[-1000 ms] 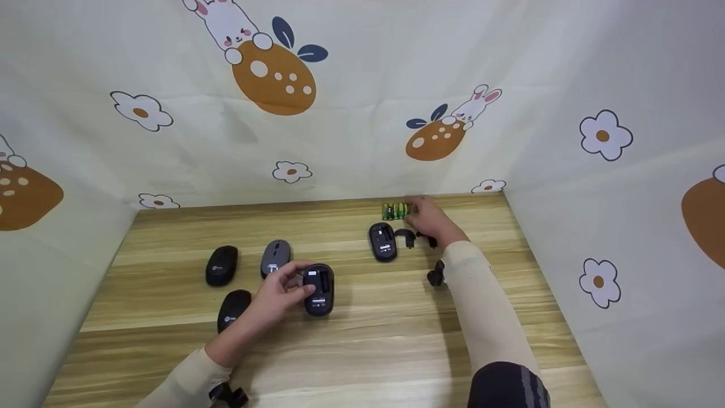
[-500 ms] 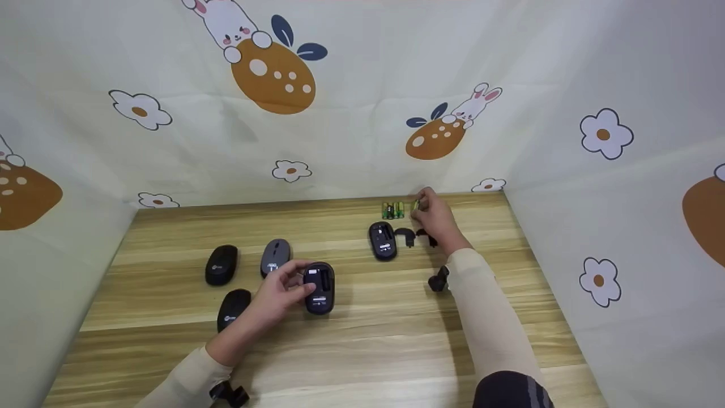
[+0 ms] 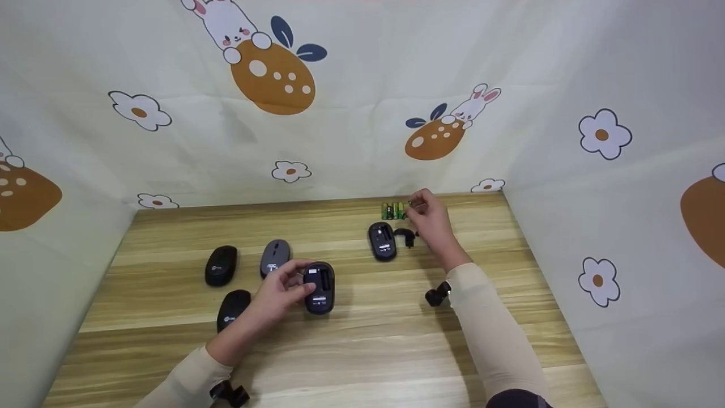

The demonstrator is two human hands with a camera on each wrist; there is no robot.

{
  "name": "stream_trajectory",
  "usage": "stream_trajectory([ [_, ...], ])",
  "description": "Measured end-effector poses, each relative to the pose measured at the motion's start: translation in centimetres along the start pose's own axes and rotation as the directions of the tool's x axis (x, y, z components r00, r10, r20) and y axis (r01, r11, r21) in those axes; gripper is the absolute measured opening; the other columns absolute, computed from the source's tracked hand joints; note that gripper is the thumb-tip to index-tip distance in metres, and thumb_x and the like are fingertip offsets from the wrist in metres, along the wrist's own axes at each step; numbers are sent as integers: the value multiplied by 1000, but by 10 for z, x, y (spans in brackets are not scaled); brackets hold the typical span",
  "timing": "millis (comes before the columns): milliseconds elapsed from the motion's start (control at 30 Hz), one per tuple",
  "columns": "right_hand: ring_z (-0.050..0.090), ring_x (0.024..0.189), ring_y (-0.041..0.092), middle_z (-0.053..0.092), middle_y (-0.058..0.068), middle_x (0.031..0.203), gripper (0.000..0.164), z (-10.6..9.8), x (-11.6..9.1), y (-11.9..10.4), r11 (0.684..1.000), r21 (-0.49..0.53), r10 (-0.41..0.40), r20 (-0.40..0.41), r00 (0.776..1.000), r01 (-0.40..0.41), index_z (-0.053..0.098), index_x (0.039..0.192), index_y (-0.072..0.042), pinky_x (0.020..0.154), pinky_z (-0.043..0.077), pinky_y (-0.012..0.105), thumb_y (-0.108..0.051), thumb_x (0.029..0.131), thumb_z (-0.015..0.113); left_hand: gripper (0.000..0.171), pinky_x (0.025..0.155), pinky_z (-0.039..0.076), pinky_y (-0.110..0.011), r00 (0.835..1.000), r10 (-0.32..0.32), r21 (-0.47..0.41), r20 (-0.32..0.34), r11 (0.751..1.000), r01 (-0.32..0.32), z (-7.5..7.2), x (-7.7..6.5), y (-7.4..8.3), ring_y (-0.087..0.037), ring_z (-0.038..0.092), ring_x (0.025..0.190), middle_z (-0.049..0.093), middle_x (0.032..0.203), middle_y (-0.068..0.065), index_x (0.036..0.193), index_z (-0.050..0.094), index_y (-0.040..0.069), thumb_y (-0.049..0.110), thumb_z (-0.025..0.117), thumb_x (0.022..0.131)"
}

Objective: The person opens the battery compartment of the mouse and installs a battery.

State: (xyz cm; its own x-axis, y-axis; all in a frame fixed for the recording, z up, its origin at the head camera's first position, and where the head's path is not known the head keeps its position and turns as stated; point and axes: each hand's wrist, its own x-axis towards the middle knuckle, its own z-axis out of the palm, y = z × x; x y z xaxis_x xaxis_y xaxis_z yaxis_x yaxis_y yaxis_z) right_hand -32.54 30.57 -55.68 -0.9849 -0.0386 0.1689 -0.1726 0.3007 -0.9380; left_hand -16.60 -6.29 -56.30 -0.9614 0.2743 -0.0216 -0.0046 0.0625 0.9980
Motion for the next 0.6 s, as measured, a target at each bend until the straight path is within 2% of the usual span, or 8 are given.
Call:
stream_trajectory([
  [133,74,93,20,67,26,115,24,12,-12,-18,998,53,-41,40,998,39,62,123,12,84,68,41,4,103,72,49,89,65,-31,1000,0,-11,1,1000,0,0,0,-1,-25,72,99,76,110,-10,142,67,-1,5,80,96],
  [267,74,94,16,69,17,110,21,23,-24,-35,996,75,-57,97,994,50,64,119,11,85,67,36,4,101,75,49,89,65,-32,1000,0,-10,-2,1000,0,1,-1,-1,-25,72,99,76,110,-12,142,67,-1,5,80,95],
  [400,73,90,15,70,16,106,20,32,-34,-49,994,100,-56,141,988,42,65,117,11,81,66,33,4,101,75,49,91,65,-31,1000,6,0,-3,1000,-6,1,0,0,-24,72,98,75,109,-12,142,67,-1,5,80,95],
  [600,74,88,21,71,16,104,18,48,-50,-69,988,152,-62,197,978,32,68,116,10,78,66,36,2,101,76,49,91,65,-32,1000,9,-6,-2,1000,-9,2,0,0,-25,72,100,75,110,-11,143,67,-1,5,80,96],
])
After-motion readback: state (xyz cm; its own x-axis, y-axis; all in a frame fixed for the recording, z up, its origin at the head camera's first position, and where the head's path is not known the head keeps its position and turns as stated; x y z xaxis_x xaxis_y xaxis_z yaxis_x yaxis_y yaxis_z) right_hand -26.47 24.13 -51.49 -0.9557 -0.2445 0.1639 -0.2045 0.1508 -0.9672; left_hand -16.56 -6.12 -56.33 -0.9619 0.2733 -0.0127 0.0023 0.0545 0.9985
